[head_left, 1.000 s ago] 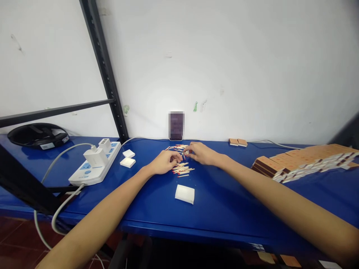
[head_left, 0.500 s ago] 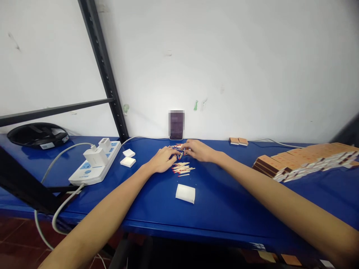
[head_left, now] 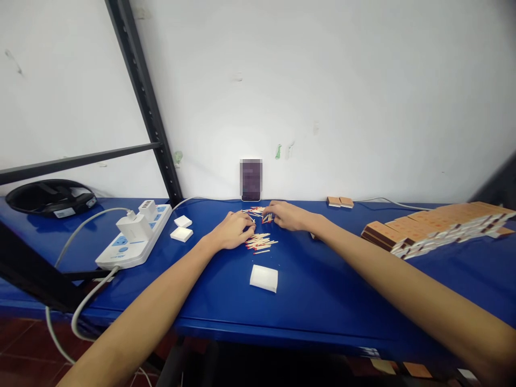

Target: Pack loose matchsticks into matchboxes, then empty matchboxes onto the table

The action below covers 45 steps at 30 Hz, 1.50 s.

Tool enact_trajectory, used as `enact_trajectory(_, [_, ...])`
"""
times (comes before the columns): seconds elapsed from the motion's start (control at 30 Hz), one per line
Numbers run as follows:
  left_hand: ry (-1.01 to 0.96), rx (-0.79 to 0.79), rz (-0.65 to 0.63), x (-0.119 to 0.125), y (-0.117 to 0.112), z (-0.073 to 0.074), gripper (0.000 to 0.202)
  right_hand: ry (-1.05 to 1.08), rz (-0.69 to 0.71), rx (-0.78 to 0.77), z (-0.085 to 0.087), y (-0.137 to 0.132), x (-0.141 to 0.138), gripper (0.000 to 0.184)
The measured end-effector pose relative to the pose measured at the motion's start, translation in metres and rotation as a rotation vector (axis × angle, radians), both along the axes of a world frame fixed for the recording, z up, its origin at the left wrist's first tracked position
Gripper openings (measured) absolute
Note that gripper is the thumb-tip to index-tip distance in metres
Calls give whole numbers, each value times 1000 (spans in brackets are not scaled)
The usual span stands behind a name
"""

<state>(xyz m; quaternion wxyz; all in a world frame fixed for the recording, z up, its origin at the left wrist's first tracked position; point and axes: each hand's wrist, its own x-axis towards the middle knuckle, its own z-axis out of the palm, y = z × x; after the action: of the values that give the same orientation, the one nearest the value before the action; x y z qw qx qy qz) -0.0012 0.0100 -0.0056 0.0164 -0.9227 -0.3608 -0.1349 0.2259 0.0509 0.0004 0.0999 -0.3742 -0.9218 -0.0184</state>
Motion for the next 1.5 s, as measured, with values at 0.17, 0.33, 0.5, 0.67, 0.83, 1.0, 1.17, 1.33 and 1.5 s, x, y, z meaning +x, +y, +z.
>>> enact_trajectory(0.17, [-117, -4, -73, -3, 6, -3, 26, -51, 28, -43, 3, -1, -2, 46])
enact_trajectory(0.33, [-209, -66, -49, -5, 9, -4, 21, -136, 12, 4, 4, 3, -8, 37])
enact_trajectory(0.5, [-274, -125, 21, -5, 12, -5, 23, -193, 8, -17, 13, 1, -15, 27])
enact_trajectory(0.67, [-299, -153, 28, -3, 14, -6, 26, -173, 21, -47, 15, -5, -14, 20])
enact_trajectory(0.83, [-321, -171, 21, -3, 12, -4, 26, -59, 30, -61, 7, -7, -9, 21])
enact_trajectory(1.0, [-365, -219, 24, -1, 9, -2, 23, 50, 9, -68, 2, -12, -4, 21])
enact_trajectory(1.17, [-375, -210, 21, 1, 10, -5, 23, 60, 13, -90, 4, -29, 0, 22])
enact_trajectory(1.33, [-424, -147, 53, 3, 17, -11, 21, 52, 34, -95, 2, -31, 0, 22])
enact_trajectory(1.5, [-333, 21, 159, 0, 23, -11, 23, 34, 20, -86, 3, -20, -18, 20])
